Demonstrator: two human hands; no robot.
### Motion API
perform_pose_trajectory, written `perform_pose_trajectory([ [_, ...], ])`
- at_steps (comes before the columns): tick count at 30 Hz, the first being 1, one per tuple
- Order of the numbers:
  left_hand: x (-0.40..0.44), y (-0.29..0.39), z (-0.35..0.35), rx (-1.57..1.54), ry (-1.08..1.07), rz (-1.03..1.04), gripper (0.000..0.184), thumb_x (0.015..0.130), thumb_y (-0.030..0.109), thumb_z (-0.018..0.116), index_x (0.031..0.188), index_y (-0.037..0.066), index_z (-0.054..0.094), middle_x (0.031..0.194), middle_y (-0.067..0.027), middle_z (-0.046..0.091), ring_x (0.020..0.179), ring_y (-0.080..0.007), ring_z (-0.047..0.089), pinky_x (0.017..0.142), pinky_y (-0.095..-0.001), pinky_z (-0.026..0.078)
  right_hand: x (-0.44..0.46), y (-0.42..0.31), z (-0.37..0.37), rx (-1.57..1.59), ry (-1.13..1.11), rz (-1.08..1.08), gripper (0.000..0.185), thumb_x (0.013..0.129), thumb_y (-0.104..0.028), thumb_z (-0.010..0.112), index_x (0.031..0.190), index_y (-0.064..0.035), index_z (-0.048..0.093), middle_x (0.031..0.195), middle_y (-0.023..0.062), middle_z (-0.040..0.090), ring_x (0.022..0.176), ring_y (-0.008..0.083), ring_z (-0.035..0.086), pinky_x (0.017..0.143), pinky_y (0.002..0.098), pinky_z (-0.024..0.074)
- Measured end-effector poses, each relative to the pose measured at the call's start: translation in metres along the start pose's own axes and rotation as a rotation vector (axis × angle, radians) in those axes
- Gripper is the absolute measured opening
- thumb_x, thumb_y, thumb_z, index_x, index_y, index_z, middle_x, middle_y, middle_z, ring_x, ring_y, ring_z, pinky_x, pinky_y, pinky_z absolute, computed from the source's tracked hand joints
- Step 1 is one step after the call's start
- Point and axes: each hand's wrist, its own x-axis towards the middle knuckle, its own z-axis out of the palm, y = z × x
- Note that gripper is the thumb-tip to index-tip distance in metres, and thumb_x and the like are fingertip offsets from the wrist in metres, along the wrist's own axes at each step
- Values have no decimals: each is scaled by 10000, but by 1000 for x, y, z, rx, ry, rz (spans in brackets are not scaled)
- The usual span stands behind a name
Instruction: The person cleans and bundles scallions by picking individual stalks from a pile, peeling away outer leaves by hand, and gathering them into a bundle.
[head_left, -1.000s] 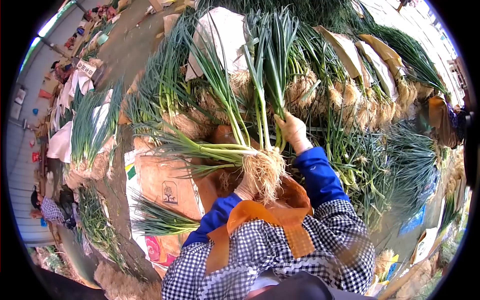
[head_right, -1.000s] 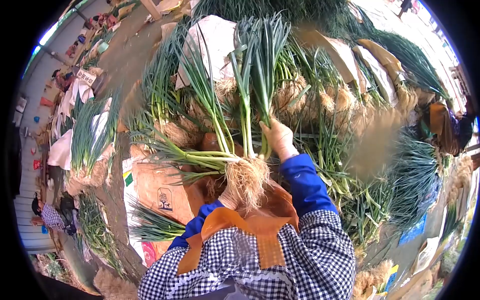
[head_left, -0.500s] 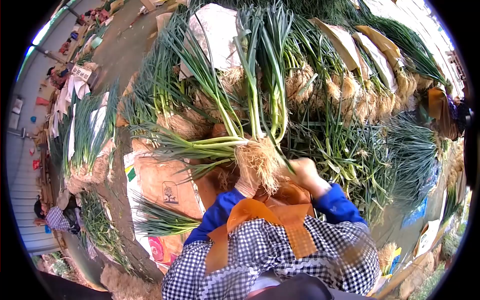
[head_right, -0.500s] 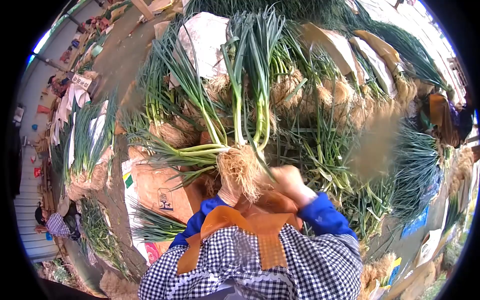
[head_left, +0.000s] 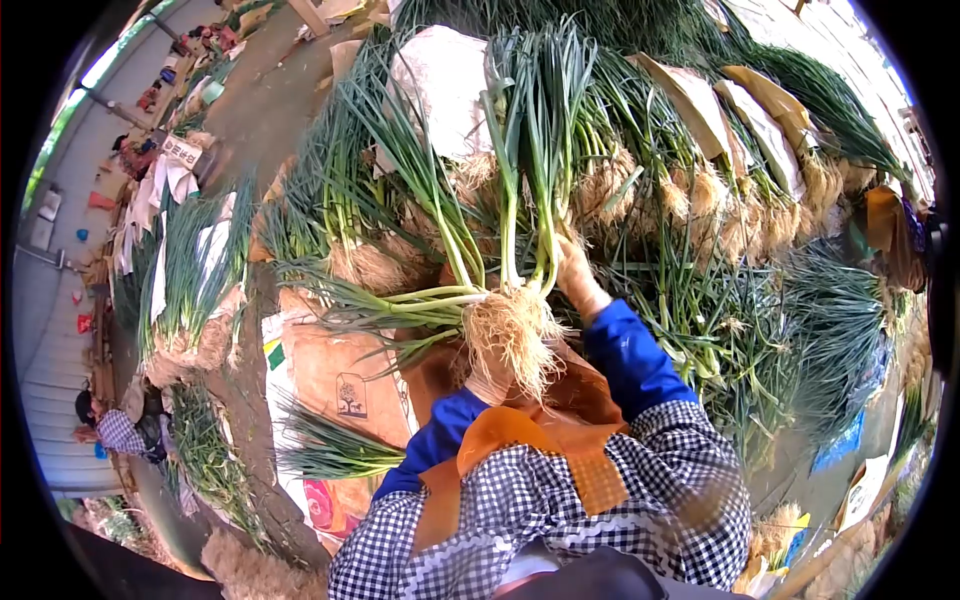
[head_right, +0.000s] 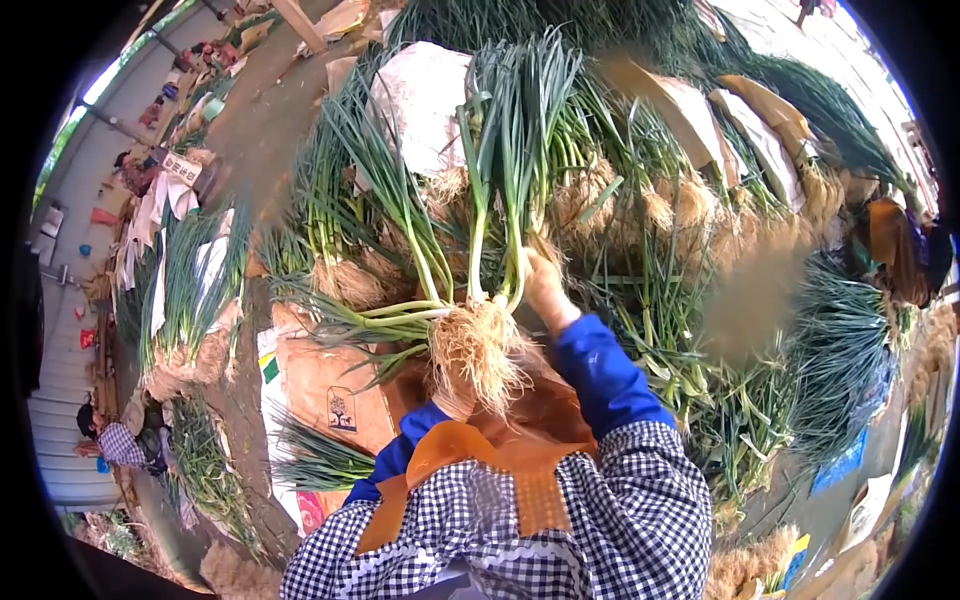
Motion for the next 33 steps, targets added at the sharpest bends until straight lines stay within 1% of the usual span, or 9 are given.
perform_pose_trajectory([
  [4, 0, 0, -6, 74, 29, 20, 287, 878, 140, 466, 1131, 13, 515, 1015, -114, 577, 946, -232, 544, 847, -331, 435, -91, -46, -13, -840, -189, -399, 236, 868, -290, 510, 736, -146, 643, 663, 127, 592, 632, 324, 578, 561, 365, 481],
  [8, 1, 2, -9, 146, 30, 44, 285, 875, 136, 469, 1128, 12, 517, 1014, -114, 578, 946, -234, 545, 846, -332, 435, -164, -24, -115, -1440, -907, 88, 187, 828, -250, 574, 939, -118, 645, 859, 105, 643, 786, 248, 637, 675, 366, 515],
  [12, 1, 5, -7, 256, 60, 72, 284, 872, 132, 473, 1125, 12, 519, 1012, -115, 580, 947, -236, 545, 845, -333, 435, -97, -69, -64, -651, -98, -275, 309, 920, -209, 486, 1190, -67, 538, 1147, 127, 580, 1047, 216, 565, 880, 318, 458],
  [19, 6, 11, -10, 441, 158, 100, 282, 867, 125, 480, 1121, 11, 524, 1010, -116, 582, 947, -239, 546, 844, -335, 436, -41, -19, 49, 157, 107, 50, 241, 940, -202, 456, 987, -14, 599, 875, 13, 646, 815, 118, 596, 681, 256, 454],
  [23, 13, 16, -18, 391, 143, 78, 280, 864, 121, 484, 1118, 10, 526, 1009, -117, 583, 948, -241, 547, 843, -336, 436, -106, -76, 38, 32, -527, 78, 313, 896, -179, 467, 1190, -105, 546, 974, 118, 649, 859, 166, 623, 780, 249, 466],
  [27, 25, 37, -21, 258, 81, -27, 279, 861, 117, 488, 1115, 10, 528, 1007, -118, 584, 949, -243, 547, 843, -337, 436, -115, -111, -11, -1450, -1202, 142, 344, 891, -258, 438, 1153, -80, 571, 835, 41, 674, 732, 211, 648, 723, 395, 510],
  [29, 27, 50, -21, 271, 74, -29, 278, 860, 116, 490, 1114, 9, 529, 1007, -118, 585, 949, -244, 548, 842, -338, 436, -102, -103, -35, -1592, -503, -156, 270, 883, -302, 486, 847, -114, 677, 750, 76, 657, 692, 214, 653, 551, 343, 508],
  [30, 25, 41, -19, 448, 86, 153, 302, 855, 131, 497, 1135, 20, 523, 1023, -113, 585, 965, -248, 543, 865, -352, 422, -96, -95, -34, -749, 3, -415, 234, 863, -305, 539, 877, -104, 659, 711, 123, 638, 682, 261, 643, 552, 347, 498],
  [33, 8, -14, -5, 879, 107, 268, 377, 834, 193, 509, 1185, 57, 509, 1106, -103, 570, 1030, -265, 518, 935, -401, 369, -66, -131, 8, -814, -16, -168, 234, 838, -306, 592, 920, -92, 634, 690, 151, 629, 678, 297, 631, 598, 355, 497],
])
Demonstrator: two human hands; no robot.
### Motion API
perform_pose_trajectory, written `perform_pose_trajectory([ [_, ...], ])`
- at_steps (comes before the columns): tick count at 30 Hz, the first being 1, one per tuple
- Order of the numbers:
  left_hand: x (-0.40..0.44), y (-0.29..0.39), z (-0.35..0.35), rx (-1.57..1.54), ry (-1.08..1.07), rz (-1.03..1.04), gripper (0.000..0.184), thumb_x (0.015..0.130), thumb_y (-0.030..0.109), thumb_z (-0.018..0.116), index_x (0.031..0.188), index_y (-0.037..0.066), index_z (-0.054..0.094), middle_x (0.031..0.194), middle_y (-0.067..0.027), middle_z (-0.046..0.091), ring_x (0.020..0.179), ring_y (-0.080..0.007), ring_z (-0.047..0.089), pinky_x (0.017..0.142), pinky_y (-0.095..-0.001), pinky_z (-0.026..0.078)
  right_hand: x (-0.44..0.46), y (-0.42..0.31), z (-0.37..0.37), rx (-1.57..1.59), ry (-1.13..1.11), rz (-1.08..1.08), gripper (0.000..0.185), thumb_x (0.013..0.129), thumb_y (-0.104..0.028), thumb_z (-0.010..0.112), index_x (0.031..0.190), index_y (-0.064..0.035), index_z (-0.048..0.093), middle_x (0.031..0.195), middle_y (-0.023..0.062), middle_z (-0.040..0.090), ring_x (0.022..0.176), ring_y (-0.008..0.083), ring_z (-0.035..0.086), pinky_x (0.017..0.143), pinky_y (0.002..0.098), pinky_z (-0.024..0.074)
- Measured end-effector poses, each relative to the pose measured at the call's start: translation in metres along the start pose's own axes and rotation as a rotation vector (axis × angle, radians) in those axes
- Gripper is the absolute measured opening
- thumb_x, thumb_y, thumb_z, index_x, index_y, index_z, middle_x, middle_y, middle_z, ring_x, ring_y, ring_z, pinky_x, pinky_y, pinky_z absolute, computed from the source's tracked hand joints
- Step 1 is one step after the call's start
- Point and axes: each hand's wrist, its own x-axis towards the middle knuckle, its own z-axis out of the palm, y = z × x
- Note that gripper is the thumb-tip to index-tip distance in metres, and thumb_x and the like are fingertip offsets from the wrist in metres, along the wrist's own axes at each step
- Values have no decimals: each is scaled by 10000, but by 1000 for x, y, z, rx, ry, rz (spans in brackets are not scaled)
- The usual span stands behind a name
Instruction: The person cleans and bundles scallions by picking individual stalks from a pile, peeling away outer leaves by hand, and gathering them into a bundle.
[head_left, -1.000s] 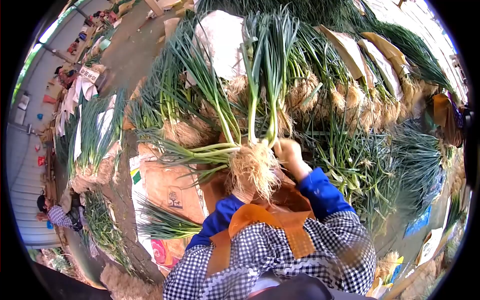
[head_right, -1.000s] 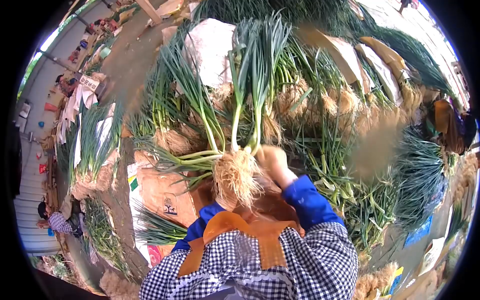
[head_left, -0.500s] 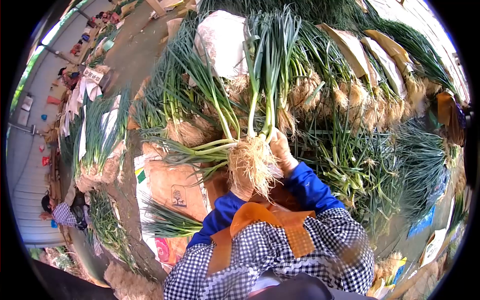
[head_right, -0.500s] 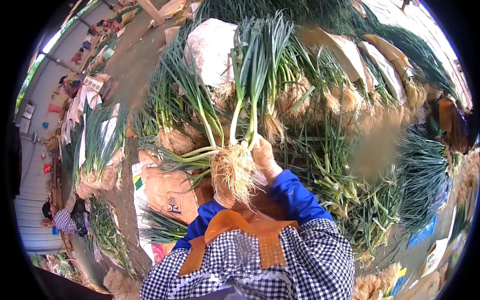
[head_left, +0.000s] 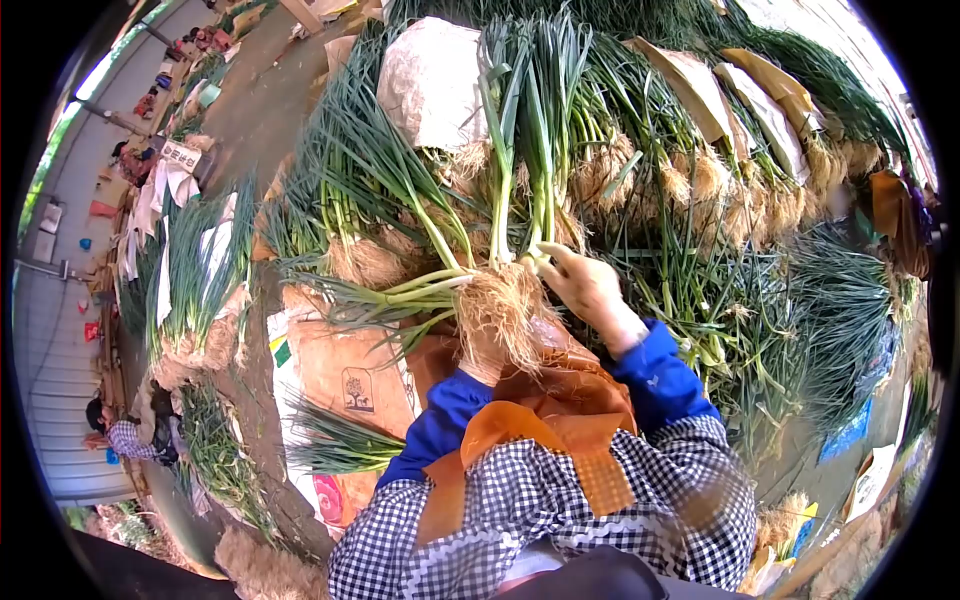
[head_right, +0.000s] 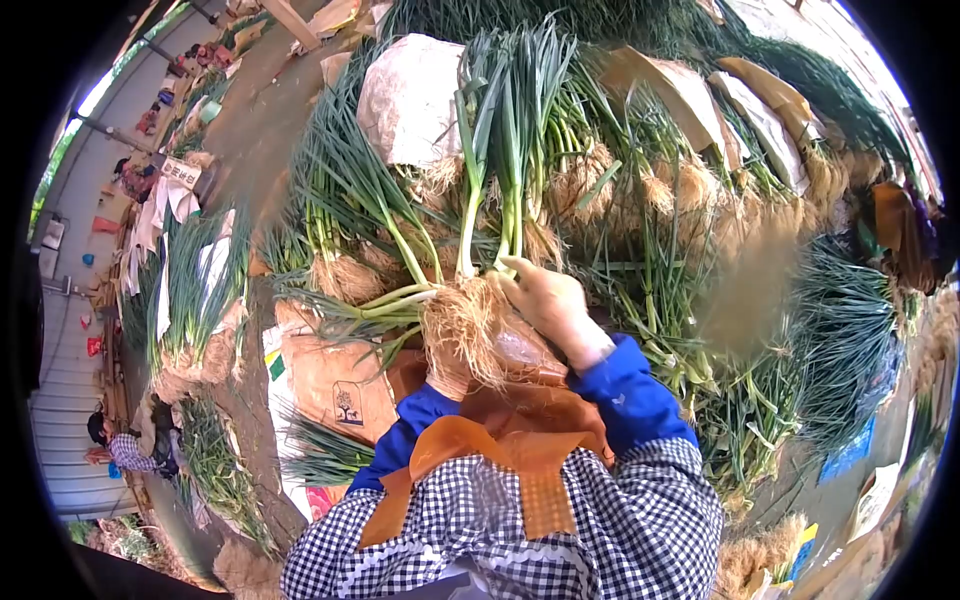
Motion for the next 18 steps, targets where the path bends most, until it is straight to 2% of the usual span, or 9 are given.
perform_pose_trajectory([
  [1, -6, -5, 14, -75, -32, -88, 390, 830, 211, 510, 1191, 63, 509, 1132, -108, 559, 1048, -270, 509, 947, -411, 358, 11, -1, 5, -51, -91, 81, 253, 830, -314, 605, 938, -87, 627, 685, 150, 631, 675, 295, 633, 618, 361, 498],
  [2, 1, 6, -5, -48, 68, 23, 387, 836, 237, 511, 1185, 70, 513, 1152, -114, 542, 1063, -274, 500, 956, -417, 353, 20, 1, 8, 184, -227, 273, 345, 798, -388, 632, 929, -69, 620, 697, 161, 635, 693, 310, 637, 657, 384, 495],
  [3, -1, 1, 6, 94, 1, -59, 368, 841, 251, 514, 1162, 71, 525, 1140, -115, 548, 1063, -274, 499, 955, -418, 354, 25, 9, 17, 182, -225, 266, 345, 798, -388, 632, 929, -69, 620, 697, 161, 635, 693, 310, 637, 657, 384, 495],
  [7, -21, -14, 32, -126, 39, -31, 373, 834, 283, 530, 1141, 72, 538, 1114, -121, 560, 1057, -288, 498, 953, -428, 350, 29, 46, 46, 124, -108, 257, 423, 749, -411, 692, 857, -14, 595, 708, 149, 635, 645, 236, 632, 587, 321, 481],
  [10, -20, -12, 29, -189, 60, -7, 375, 831, 297, 536, 1130, 71, 545, 1101, -126, 564, 1057, -295, 494, 952, -431, 348, 27, 58, 57, 522, -365, 501, 393, 798, -363, 676, 836, 16, 579, 654, 40, 572, 556, 115, 507, 513, 268, 422],
  [13, -18, -13, 28, -259, 51, -46, 372, 835, 302, 529, 1123, 66, 549, 1085, -133, 567, 1059, -305, 487, 952, -430, 346, 14, 68, 71, 926, -245, 495, 351, 825, -335, 650, 841, 8, 576, 640, 23, 550, 544, 118, 488, 506, 277, 415],
  [14, -17, -11, 27, -248, -2, -70, 383, 848, 316, 517, 1135, 64, 538, 1104, -136, 556, 1065, -305, 484, 954, -428, 344, 9, 67, 81, 860, -63, 353, 298, 854, -298, 617, 837, -2, 582, 630, 21, 575, 551, 126, 516, 512, 288, 425],
  [17, -35, -21, 49, -289, 41, -80, 395, 895, 334, 466, 1177, 59, 501, 1163, -140, 520, 1086, -298, 473, 971, -413, 336, -11, 41, 62, 188, -84, 147, 249, 850, -272, 595, 754, -43, 596, 613, 156, 568, 508, 221, 561, 498, 314, 448],
  [18, -40, -17, 55, -584, 64, -182, 387, 904, 315, 460, 1190, 55, 490, 1174, -137, 512, 1093, -296, 468, 977, -406, 333, -22, 25, 48, 156, -58, -23, 259, 839, -271, 598, 709, -48, 588, 623, 191, 542, 502, 292, 542, 500, 343, 461],
])
